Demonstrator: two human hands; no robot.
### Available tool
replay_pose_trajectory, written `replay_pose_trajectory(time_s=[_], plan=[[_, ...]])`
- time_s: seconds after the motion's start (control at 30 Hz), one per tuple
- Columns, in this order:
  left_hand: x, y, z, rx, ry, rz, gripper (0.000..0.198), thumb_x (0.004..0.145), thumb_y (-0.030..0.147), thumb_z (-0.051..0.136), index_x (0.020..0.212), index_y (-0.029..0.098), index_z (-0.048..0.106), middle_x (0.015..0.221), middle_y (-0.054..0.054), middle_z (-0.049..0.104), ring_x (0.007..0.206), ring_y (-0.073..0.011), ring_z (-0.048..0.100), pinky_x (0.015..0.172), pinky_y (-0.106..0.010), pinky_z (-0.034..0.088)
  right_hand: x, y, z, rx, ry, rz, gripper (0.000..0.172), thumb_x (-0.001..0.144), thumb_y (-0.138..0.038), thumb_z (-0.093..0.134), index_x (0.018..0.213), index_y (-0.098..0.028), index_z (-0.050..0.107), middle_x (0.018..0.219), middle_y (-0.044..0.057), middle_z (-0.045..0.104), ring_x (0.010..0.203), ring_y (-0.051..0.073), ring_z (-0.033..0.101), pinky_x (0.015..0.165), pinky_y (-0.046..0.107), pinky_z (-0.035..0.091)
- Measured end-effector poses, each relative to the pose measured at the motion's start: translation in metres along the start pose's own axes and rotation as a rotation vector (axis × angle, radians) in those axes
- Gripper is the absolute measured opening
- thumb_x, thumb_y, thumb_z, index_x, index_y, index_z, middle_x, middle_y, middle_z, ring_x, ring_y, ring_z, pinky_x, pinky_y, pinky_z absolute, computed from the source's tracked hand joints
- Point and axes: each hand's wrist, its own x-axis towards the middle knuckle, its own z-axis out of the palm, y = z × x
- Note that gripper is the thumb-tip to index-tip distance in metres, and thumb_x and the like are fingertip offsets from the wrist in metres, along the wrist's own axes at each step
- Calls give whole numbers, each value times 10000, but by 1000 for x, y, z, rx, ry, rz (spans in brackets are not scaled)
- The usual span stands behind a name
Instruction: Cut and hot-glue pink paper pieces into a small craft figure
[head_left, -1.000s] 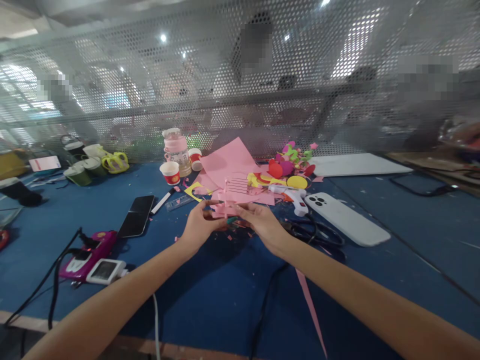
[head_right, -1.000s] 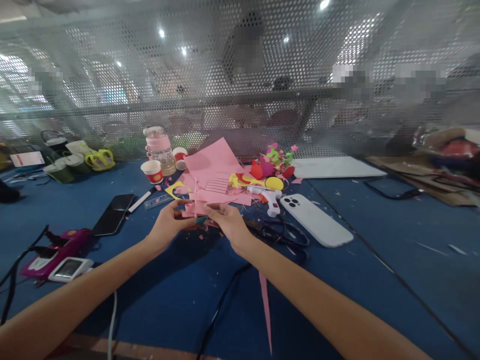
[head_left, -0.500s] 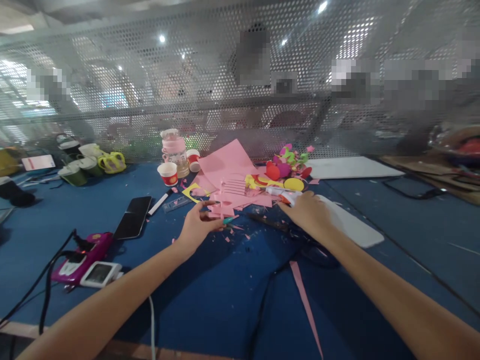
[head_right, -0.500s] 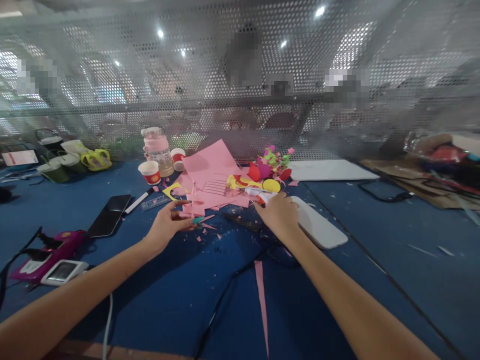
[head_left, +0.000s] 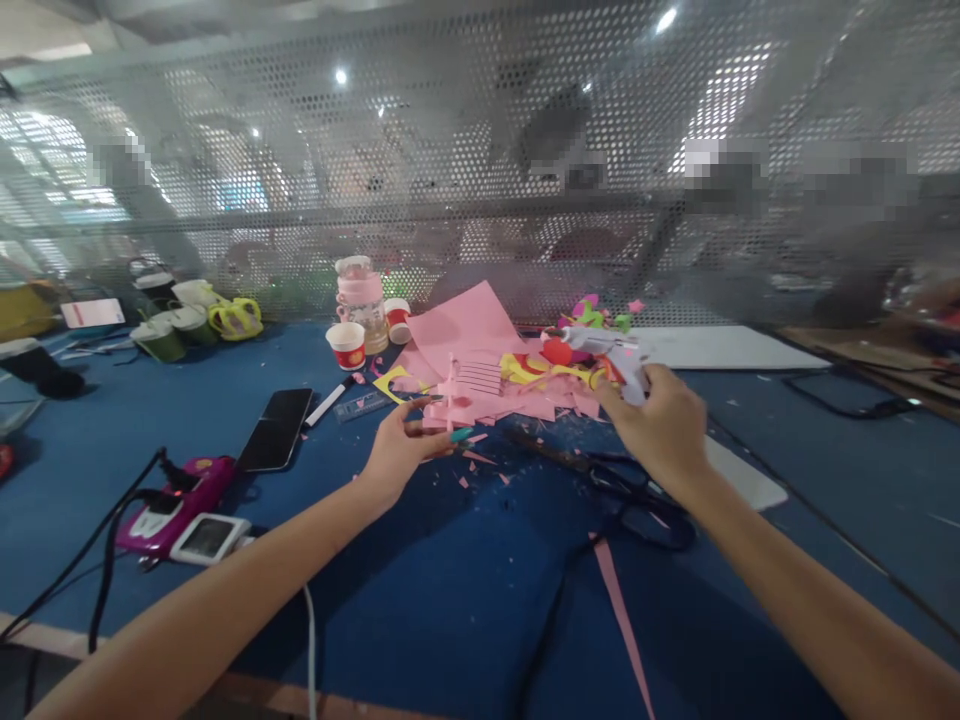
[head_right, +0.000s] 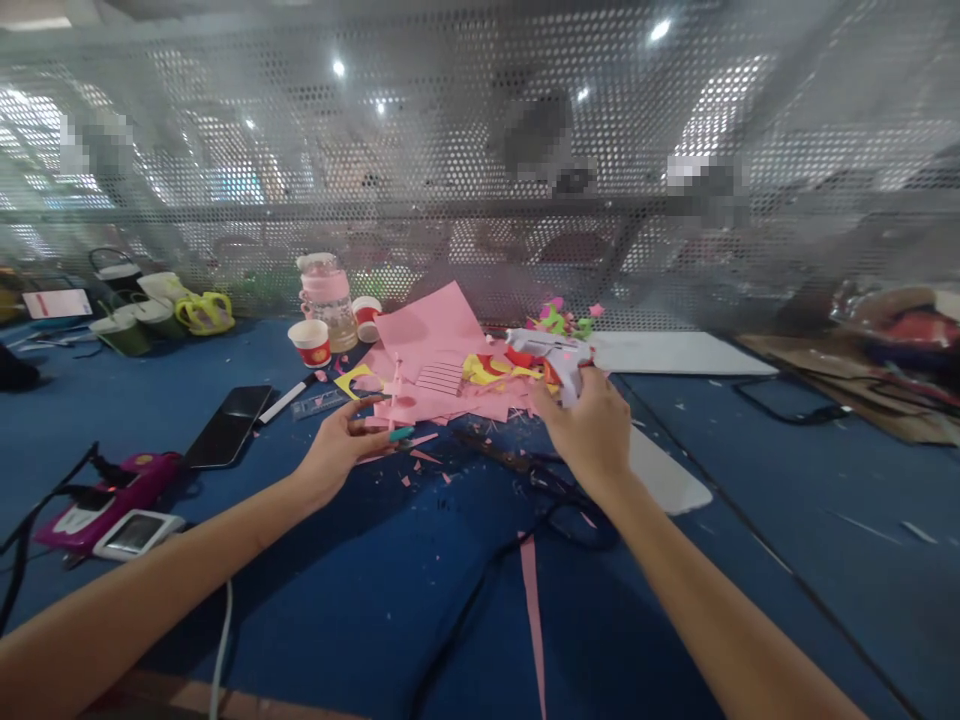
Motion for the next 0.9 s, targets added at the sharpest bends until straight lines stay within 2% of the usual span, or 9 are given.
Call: replay_pose_trajectory(time_s=[0.1,0.2,0.37,0.57,0.67,0.8,0.9], plan=[[0,0,0,-34,8,9,521,540,72,744,997,130,502,583,7,652,555,-139,651,591,-253,543,-15,-15,-6,156,9,-19,382,626,-474,476,871,-182,491,643,55,566,606,237,553,611,356,416],[1,-1,0,-74,28,0,504,537,56,740,975,136,503,576,10,653,555,-147,653,606,-272,549,-31,-29,-9,214,7,-71,369,634,-451,516,903,-202,477,619,20,551,530,197,529,567,319,402],[1,-1,1,-60,28,16,534,554,49,715,1031,125,489,598,-12,662,575,-159,656,626,-288,546,-38,-34,-7,190,-26,-168,329,673,-472,519,868,-209,483,731,50,595,572,194,546,565,307,398],[-2,2,0,143,95,154,573,539,82,721,1062,134,494,575,25,633,582,-131,632,591,-243,527,-43,-26,5,89,123,-274,300,714,-432,515,862,-173,492,799,106,600,665,225,578,583,318,419],[-3,2,-1,191,95,200,599,549,105,713,1102,135,484,595,22,634,604,-135,632,593,-237,517,-53,-27,7,73,151,-319,285,723,-436,520,848,-182,490,784,106,595,685,224,584,567,304,421],[-3,0,-1,241,102,226,654,525,128,730,1130,127,481,604,14,631,615,-152,632,565,-231,501,-62,-30,4,36,132,-339,252,722,-433,526,786,-193,482,718,92,585,630,214,580,521,291,401],[-2,-1,-2,212,95,216,641,533,126,722,1128,131,484,641,3,642,635,-150,633,574,-232,502,-54,-30,2,30,119,-277,246,723,-435,510,770,-196,475,711,95,590,616,223,575,534,305,398]])
